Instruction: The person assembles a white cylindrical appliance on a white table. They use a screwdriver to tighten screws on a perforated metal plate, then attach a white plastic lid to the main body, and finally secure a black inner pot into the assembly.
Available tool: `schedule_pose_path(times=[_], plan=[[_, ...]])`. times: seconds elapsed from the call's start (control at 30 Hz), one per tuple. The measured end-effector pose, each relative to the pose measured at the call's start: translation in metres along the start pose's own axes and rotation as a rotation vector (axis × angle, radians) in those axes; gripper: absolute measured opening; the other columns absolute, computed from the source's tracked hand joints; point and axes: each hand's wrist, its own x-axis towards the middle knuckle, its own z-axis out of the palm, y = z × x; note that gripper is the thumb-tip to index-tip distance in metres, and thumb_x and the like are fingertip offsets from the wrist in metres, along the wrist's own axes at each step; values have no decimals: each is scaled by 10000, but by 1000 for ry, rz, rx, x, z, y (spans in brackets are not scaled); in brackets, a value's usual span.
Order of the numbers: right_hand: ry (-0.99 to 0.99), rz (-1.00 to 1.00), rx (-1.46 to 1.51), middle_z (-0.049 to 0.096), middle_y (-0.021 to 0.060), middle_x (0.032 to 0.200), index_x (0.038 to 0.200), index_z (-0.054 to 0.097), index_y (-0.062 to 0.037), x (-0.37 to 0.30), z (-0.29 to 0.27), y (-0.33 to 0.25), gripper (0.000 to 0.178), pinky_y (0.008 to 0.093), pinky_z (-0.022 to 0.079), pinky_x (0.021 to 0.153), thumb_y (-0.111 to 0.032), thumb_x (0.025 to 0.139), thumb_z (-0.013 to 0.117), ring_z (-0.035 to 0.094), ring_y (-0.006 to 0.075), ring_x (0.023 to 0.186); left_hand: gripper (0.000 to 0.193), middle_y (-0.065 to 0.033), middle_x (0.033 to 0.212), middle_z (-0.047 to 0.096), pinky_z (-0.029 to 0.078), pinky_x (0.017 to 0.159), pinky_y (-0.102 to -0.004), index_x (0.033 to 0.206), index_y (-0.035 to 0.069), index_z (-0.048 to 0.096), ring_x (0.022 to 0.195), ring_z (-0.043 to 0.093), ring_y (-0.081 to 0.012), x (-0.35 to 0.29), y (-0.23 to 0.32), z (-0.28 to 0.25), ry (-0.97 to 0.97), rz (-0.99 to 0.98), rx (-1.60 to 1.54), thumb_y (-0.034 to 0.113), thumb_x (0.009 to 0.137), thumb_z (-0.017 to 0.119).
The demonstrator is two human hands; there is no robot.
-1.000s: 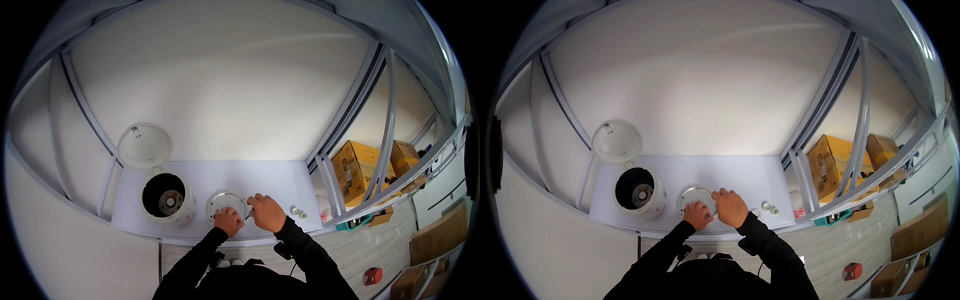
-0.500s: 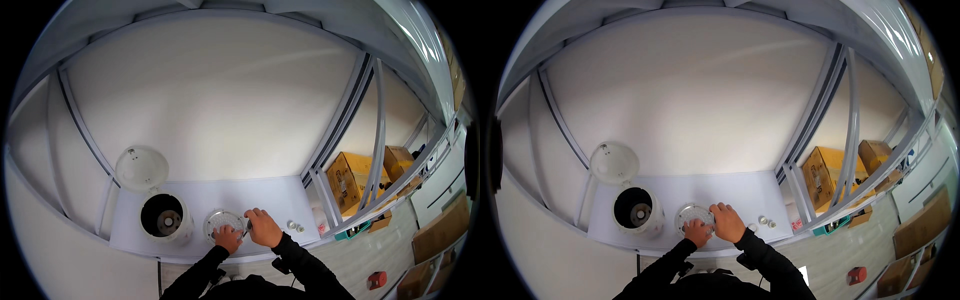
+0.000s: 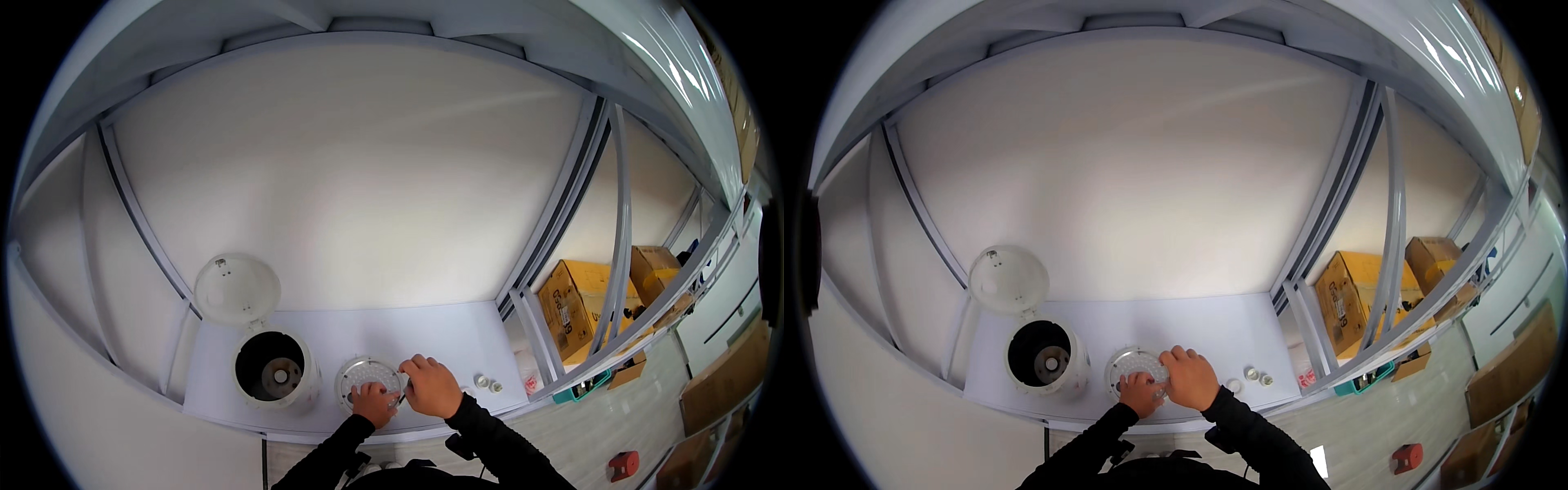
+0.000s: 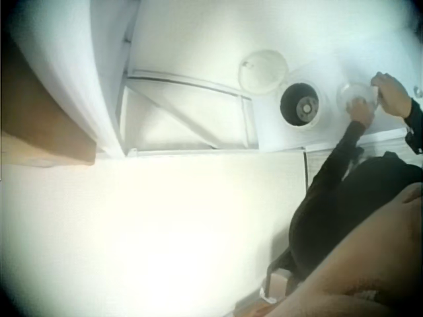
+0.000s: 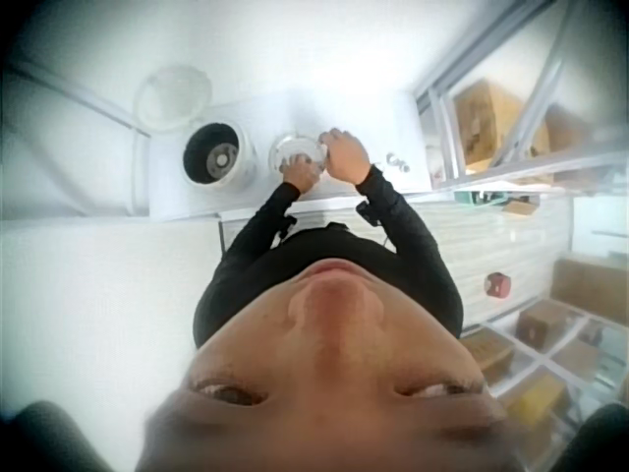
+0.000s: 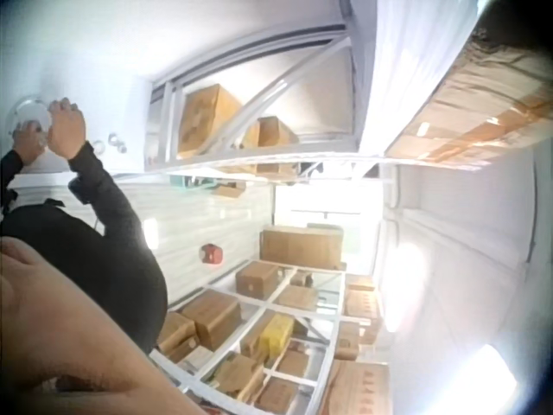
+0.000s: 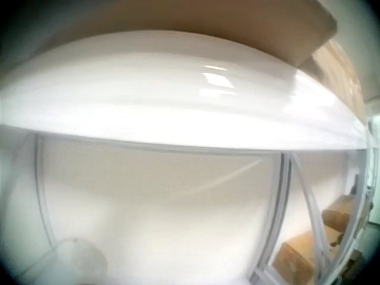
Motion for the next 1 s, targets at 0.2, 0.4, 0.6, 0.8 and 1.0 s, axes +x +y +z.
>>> schedule_pose_path(times=[0.2, 0.4, 0.6, 0.8, 1.0], plan=[[-162, 218, -172, 634, 125, 893, 1048, 620, -67, -5, 4, 4, 256, 443, 547, 651, -165, 841, 735, 643, 363, 690, 434, -27, 1240, 517, 229, 1111, -728, 1254, 376, 713, 1295, 407, -289, 4, -3, 1, -52, -6, -14, 366, 828, 796], [-34, 12, -36, 634, 141, 913, 1083, 638, -58, -7, 10, 20, 280, 448, 551, 654, -157, 840, 734, 659, 389, 712, 441, -34, 1256, 510, 213, 1117, -733, 1287, 402, 698, 1301, 401, -290, 8, 0, -1, -115, -40, -3, 364, 854, 773], [-121, 225, -28, 629, 160, 925, 1088, 635, -57, -2, -6, -6, 302, 472, 541, 741, -99, 800, 714, 648, 403, 811, 437, -42, 1248, 503, 225, 1103, -729, 1282, 415, 695, 1286, 404, -302, -1, -5, 4, -66, -19, 25, 361, 854, 763], [-36, 67, 55, 627, 149, 916, 1091, 632, -68, -8, 17, 27, 338, 472, 535, 662, -181, 805, 771, 644, 391, 744, 444, -61, 1266, 522, 212, 1110, -737, 1303, 421, 682, 1306, 398, -312, 8, -5, 5, -93, 1, 40, 392, 865, 749], [-25, 89, 31, 629, 148, 915, 1100, 629, -64, -4, -5, -3, 298, 464, 540, 629, -174, 851, 752, 660, 389, 725, 322, -72, 1190, 581, 212, 1085, -726, 1167, 382, 758, 1291, 396, -351, 6, -11, 16, -21, -19, -4, 487, 864, 733]])
